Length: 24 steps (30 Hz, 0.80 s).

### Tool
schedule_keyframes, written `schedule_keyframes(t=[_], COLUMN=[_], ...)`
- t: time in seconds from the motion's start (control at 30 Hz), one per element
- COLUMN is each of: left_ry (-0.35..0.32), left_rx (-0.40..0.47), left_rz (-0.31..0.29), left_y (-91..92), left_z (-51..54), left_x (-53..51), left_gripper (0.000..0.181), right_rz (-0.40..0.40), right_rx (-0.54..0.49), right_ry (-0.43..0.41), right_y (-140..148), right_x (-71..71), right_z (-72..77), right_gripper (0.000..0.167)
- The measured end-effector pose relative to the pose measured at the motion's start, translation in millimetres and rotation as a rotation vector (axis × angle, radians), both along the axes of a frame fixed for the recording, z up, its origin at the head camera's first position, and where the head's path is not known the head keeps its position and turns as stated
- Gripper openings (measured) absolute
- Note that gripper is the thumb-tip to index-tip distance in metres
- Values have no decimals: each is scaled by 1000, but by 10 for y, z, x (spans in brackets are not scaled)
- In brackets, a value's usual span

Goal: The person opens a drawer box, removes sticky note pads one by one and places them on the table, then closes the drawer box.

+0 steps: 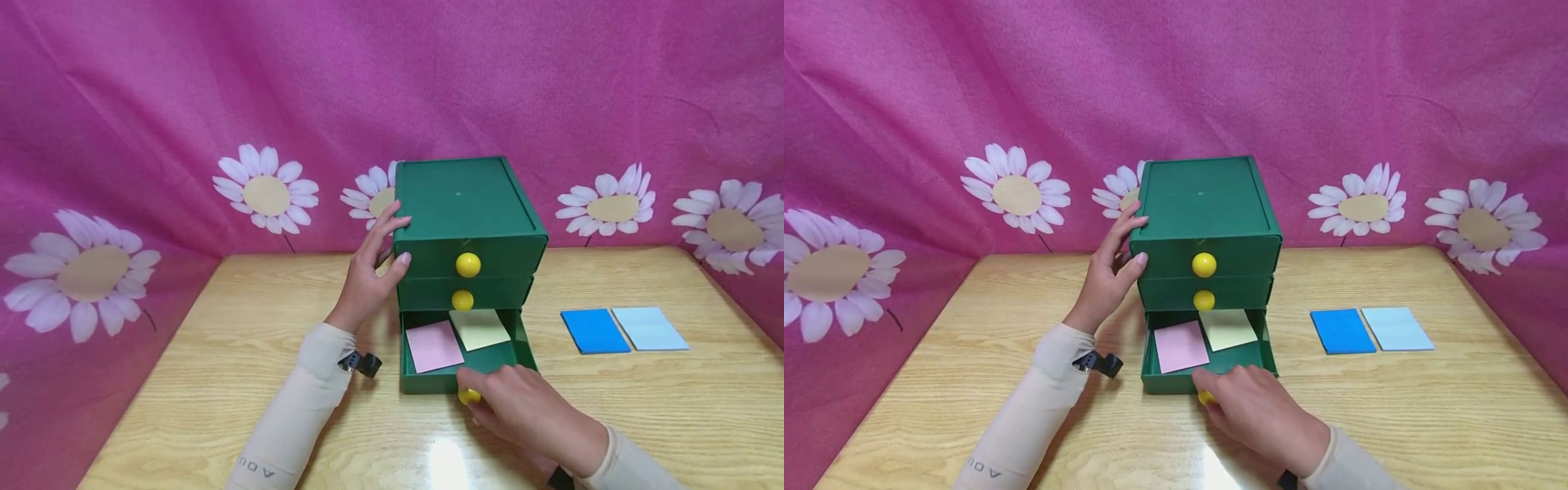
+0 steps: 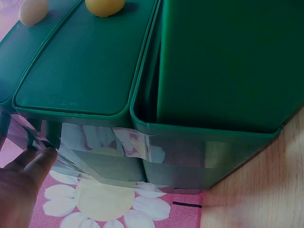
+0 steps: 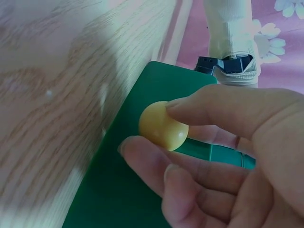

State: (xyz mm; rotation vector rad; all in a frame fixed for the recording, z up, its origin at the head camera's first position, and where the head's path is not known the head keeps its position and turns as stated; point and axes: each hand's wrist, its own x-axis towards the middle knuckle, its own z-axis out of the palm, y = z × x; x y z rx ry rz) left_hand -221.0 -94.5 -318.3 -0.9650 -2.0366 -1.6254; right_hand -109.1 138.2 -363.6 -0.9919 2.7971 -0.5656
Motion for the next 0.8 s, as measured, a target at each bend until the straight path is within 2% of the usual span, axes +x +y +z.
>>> schedule_keyframes(t=[0.23,0.8], left_ry=[-6,-17], left_rx=[0,-5], left_rz=[-1,-1], left_y=[3,4], left_z=[48,59], left_x=[49,56], left_gripper=[47,48], right_rz=[-1,-1], right_rx=[-3,2], right_ry=[-16,1], right_y=[2,2], right_x=[6,39], right_z=[8,1], right_gripper=[21,21])
